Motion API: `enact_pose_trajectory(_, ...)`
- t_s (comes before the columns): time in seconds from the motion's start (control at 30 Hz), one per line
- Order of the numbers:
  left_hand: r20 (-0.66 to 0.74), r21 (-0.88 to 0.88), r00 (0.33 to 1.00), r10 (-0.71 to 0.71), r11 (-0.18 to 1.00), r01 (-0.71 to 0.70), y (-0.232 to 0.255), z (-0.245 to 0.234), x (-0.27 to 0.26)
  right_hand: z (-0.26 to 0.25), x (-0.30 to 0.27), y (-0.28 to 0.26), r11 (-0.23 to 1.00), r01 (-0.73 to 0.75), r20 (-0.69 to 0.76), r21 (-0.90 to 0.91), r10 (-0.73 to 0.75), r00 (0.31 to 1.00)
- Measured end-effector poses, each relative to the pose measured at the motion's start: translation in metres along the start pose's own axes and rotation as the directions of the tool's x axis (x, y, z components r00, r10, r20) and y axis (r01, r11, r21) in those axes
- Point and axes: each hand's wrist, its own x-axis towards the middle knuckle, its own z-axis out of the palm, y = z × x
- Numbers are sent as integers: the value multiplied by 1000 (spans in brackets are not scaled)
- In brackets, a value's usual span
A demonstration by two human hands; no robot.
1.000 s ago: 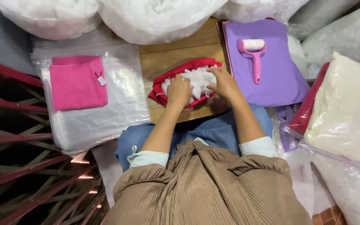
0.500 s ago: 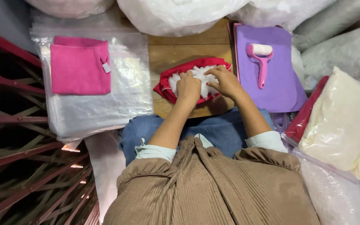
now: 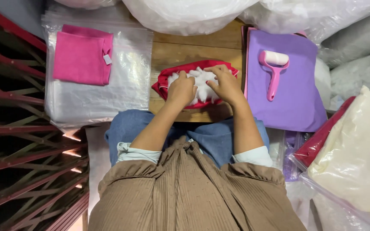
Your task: Stuffing a red fabric pouch with white fiberfill material taken from large storage bags.
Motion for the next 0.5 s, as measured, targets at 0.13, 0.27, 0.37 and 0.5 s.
enact_pose_trajectory(0.13,-88,63,996,-5,998,10,-21,22,-8,50,15,27,966,79,79,-246,-61,995)
enact_pose_trajectory(0.27,17,174,999,29,984,-32,-72,83,4,70,27,31,935,21,125,-355,25,992)
enact_pose_trajectory(0.37,2,24,1000,-14,1000,14,-45,24,-20,34,20,13,999,-4,131,-41,10,991)
enact_pose_trajectory(0.5,-112,-148,993,-48,989,31,-31,-3,-19,-2,-3,15,997,-69,5,45,68,998)
